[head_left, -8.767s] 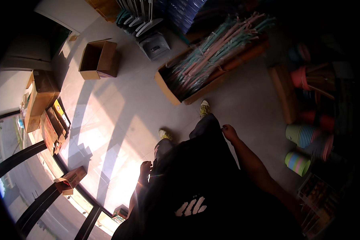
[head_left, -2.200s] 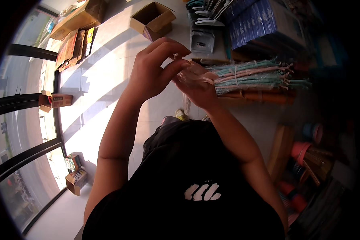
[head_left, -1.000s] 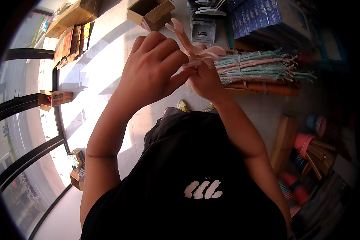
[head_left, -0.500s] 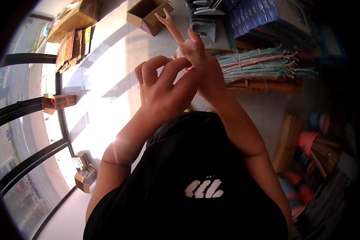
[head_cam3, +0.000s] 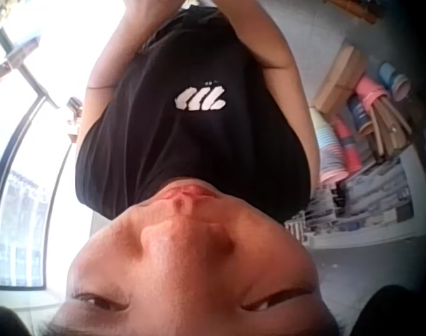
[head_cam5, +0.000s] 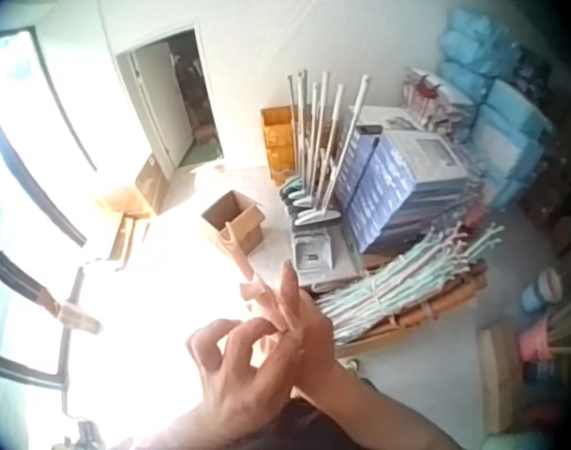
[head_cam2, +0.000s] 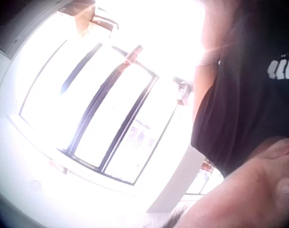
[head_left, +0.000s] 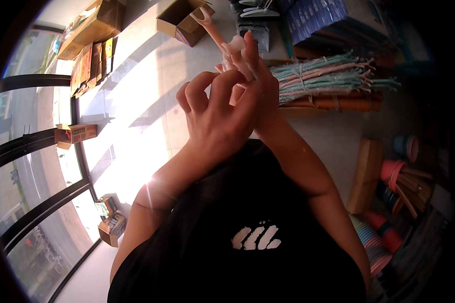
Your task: The person unpacks plastic clothes hangers from a cardboard box. They remove the hangers one by one, unwrap the plastic packaging, and place the individual hangers into a separate empty box on the floor.
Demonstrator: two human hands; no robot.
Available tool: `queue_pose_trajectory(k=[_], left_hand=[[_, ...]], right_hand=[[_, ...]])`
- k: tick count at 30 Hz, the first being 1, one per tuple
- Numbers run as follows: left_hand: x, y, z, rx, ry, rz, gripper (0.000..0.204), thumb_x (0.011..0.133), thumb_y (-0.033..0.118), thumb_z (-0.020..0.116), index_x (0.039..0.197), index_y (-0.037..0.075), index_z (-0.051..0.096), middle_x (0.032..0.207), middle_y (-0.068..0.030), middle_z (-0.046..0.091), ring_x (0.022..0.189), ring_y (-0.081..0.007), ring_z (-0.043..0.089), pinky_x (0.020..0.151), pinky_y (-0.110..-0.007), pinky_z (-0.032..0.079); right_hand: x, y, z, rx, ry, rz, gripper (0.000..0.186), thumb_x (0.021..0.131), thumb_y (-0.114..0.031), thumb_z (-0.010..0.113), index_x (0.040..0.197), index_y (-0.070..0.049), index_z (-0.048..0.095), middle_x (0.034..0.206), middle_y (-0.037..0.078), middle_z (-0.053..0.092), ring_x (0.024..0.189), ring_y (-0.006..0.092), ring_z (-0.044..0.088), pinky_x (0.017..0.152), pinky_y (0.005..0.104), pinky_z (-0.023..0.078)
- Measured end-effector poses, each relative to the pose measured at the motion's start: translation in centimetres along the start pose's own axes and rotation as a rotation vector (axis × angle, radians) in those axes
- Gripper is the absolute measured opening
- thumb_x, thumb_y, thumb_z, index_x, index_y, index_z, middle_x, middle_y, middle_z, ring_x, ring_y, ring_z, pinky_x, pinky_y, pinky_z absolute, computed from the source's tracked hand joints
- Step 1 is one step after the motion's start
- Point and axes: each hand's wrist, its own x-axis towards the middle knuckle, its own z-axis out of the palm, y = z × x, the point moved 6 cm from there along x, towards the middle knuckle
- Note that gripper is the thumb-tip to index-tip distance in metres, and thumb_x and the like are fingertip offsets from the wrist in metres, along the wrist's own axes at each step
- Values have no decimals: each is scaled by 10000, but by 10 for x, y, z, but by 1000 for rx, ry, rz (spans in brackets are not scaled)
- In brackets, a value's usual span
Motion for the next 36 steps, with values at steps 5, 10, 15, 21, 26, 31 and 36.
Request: queue_pose_trajectory(k=[5,10,15,21,26,31,36], left_hand=[[1,-1,-2,-39,29,42,319,630,110,669,944,159,655,995,-1,597,977,-237,495,823,-368,327],[4,-6,-12,-112,49,32,275,646,110,703,917,121,659,925,0,614,904,-222,525,810,-343,336],[22,-13,-21,-93,19,30,244,674,103,767,887,109,649,837,-4,617,838,-223,519,763,-308,371],[16,-36,-12,-274,-133,122,358,604,76,799,934,119,668,883,-24,603,871,-244,515,735,-335,439],[13,-49,-6,-357,-158,92,416,583,53,799,968,165,689,1031,-52,579,960,-270,519,786,-356,449],[12,-58,6,-435,-76,149,343,589,59,772,905,170,698,963,-31,595,872,-225,558,761,-334,456],[23,-66,2,-276,-29,270,236,609,88,753,826,144,677,842,-6,608,803,-190,578,686,-310,454]], right_hand=[[1,0,-2,4,99,-64,590,872,-190,629,1407,-194,378,1390,-27,432,759,91,605,611,168,488],[-4,-2,-3,91,42,2,509,881,-170,612,1337,-57,417,1263,77,473,851,140,636,649,230,507],[-19,16,5,194,-7,55,534,720,-105,748,1182,-37,489,826,111,591,690,303,592,617,376,499],[-31,27,10,362,-189,175,468,751,-122,746,1128,-31,483,970,168,609,892,358,635,735,424,526],[-33,29,10,418,-177,140,440,774,-120,706,1166,-36,524,1088,171,604,910,330,615,783,398,491],[-18,23,8,627,-228,162,385,792,-89,636,1162,-9,567,1130,153,563,866,289,586,802,349,459],[-41,30,14,748,-144,310,344,782,-82,576,1116,-20,630,935,150,617,848,258,590,730,335,469]])
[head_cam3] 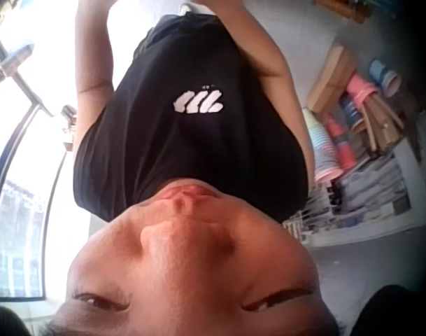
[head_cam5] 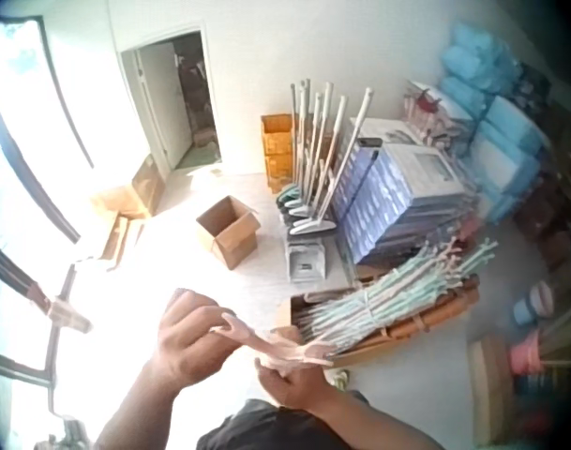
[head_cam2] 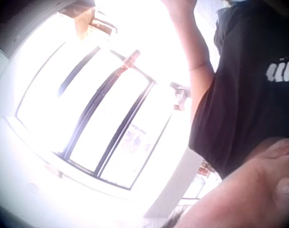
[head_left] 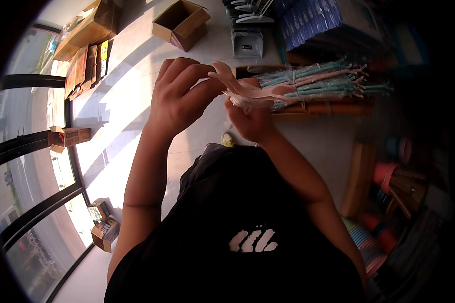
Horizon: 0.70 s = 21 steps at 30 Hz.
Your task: The person unpacks plastic clothes hangers from a cardboard box. They remove the hangers one by one, unwrap the plastic packaging, and place the individual hangers into a separate empty box on the floor.
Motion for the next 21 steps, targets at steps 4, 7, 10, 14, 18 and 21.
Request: queue_pose_trajectory(k=[4,7,10,14,18,21], left_hand=[[9,0,-18,38,96,66,216,594,85,753,778,102,642,836,-28,628,756,-199,598,654,-317,456],[7,4,-25,-21,134,46,236,582,84,762,783,68,638,774,-55,633,687,-206,605,606,-309,455],[6,4,-25,-101,152,1,232,608,56,773,786,39,626,775,-86,655,675,-219,624,590,-292,482],[-2,0,-23,-243,171,-97,230,649,2,775,818,25,620,817,-116,673,696,-238,644,592,-289,512],[-1,2,-25,-274,141,-108,229,674,-15,775,836,19,616,805,-124,671,704,-242,652,582,-285,521],[-10,-2,-18,-413,156,-194,237,664,-17,781,833,14,618,785,-116,667,694,-228,648,580,-285,520]], right_hand=[[7,-11,1,-201,-152,-95,260,794,-96,599,1037,-4,614,994,137,574,880,231,608,753,338,488],[0,11,-1,43,-99,172,236,816,-139,634,1017,-16,618,887,66,598,792,129,572,668,276,464],[-1,9,-6,32,-117,105,256,820,-157,639,1030,-13,617,848,52,615,743,132,580,644,254,464],[-8,26,-11,238,-193,223,283,836,-185,683,1046,-14,603,936,73,608,859,153,594,750,287,490],[-11,24,-14,360,-183,275,326,825,-121,690,1114,-24,573,1123,126,580,1035,194,576,883,332,475],[-6,5,-14,343,-177,181,318,848,-79,646,1149,-26,560,1189,151,580,1073,212,583,905,340,475]])
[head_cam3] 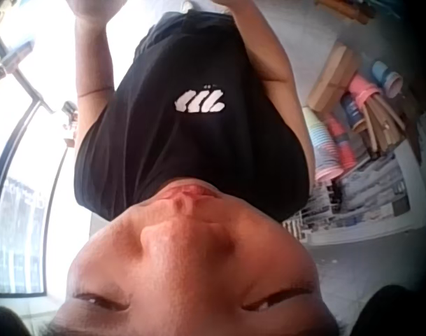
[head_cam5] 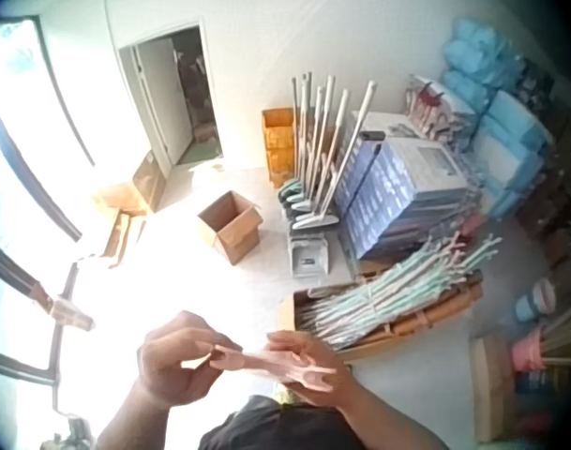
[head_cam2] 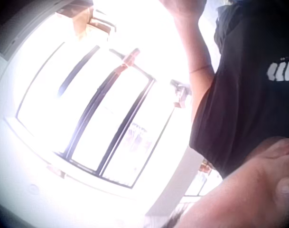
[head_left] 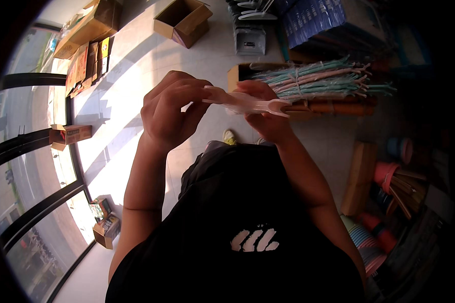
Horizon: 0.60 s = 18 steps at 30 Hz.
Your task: The person unpacks plastic clothes hangers from a cardboard box. They remove the hangers one by one, unwrap the plastic packaging, and place the individual hangers into a separate empty box on the floor.
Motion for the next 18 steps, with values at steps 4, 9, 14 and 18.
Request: queue_pose_trajectory(k=[4,9,14,18], left_hand=[[-3,6,2,64,-44,23,257,668,-27,745,908,4,657,750,-95,658,655,-201,623,573,-281,508],[12,22,-6,260,-166,277,335,651,21,714,984,-2,689,724,-78,649,641,-181,599,558,-267,484],[28,36,-16,277,-384,295,269,685,-13,725,948,-19,674,696,-91,632,620,-212,608,535,-290,487],[33,29,-17,95,-406,-35,311,715,-16,669,1025,-32,647,815,-146,664,763,-276,640,680,-351,518]], right_hand=[[-1,-6,3,-137,-98,-120,273,884,-76,597,1149,-48,537,1244,184,572,1117,261,586,916,369,480],[-6,-6,3,-60,-73,-253,164,913,-117,590,1051,-73,513,1242,195,572,1103,288,592,879,385,487],[-10,-8,4,-37,-42,-98,135,923,-148,596,998,-62,523,1091,147,599,968,215,601,820,351,483],[-7,-14,3,-48,-30,-169,123,924,-134,595,965,-28,547,971,92,584,870,160,570,777,313,476]])
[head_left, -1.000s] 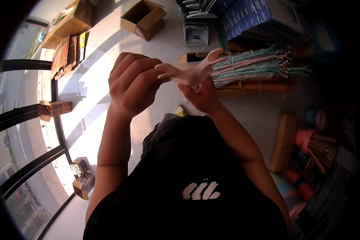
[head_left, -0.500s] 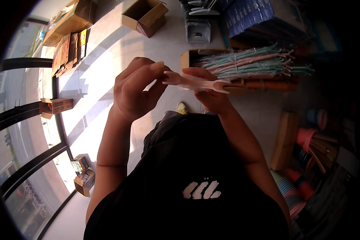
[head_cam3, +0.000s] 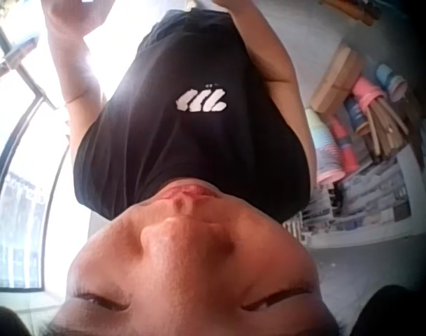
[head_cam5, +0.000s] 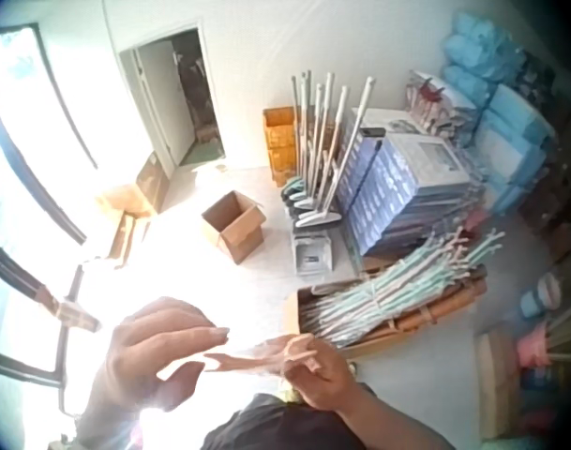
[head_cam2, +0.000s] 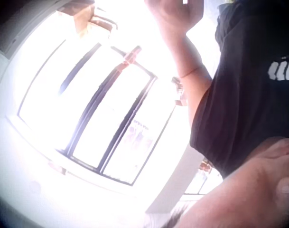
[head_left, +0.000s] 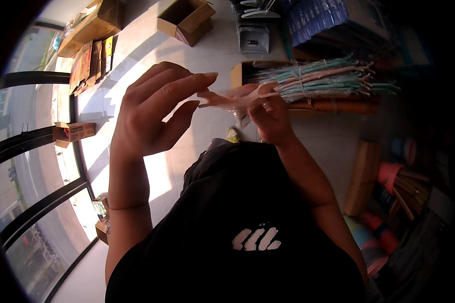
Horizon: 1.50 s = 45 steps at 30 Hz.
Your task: The person unpacks plastic clothes hangers from a cardboard box. They remove the hangers one by one, unwrap the plastic packaging, and place the individual hangers into a separate empty box on the floor.
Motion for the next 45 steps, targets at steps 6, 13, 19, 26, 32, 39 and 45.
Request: queue_pose_trajectory(k=[6,13,19,26,32,39,45], left_hand=[[14,13,26,95,-83,-27,324,685,140,772,973,27,677,967,-110,675,838,-273,660,710,-349,534],[-8,-13,48,41,-57,-218,137,743,64,731,836,64,631,805,-60,604,677,-235,622,607,-307,517],[-9,-9,50,-157,75,-240,156,715,37,737,837,66,643,842,-66,607,778,-244,611,616,-323,497],[-10,11,42,135,92,-137,160,685,28,740,812,76,655,928,-61,634,826,-243,610,688,-336,494],[-16,6,48,141,135,-83,210,690,47,746,875,80,652,965,-68,648,845,-238,625,686,-332,502],[-17,1,44,73,24,-314,163,742,32,738,890,20,671,859,-95,669,775,-207,667,657,-297,530],[-14,-3,40,61,-13,-304,173,750,20,723,913,14,663,852,-97,652,744,-202,643,636,-279,511]], right_hand=[[10,-28,9,29,28,-56,97,955,-75,537,998,6,569,912,64,579,828,126,561,734,271,469],[11,-25,8,-52,128,16,189,956,-122,555,1032,37,620,989,142,679,852,167,656,727,282,531],[14,-24,9,-147,143,-10,197,943,-127,573,1011,45,638,1050,180,676,903,203,680,753,293,549],[12,-20,14,-250,39,-48,150,902,-98,604,986,18,648,1007,159,681,853,225,689,715,299,547],[10,-10,18,-265,22,11,105,871,-68,626,936,6,661,894,133,686,784,237,684,674,307,537],[10,-6,32,-331,-31,49,149,864,-121,658,955,-4,675,853,131,680,753,238,680,670,309,524],[6,2,37,-82,75,132,180,926,-143,600,1004,1,673,867,114,686,809,183,687,703,286,543]])
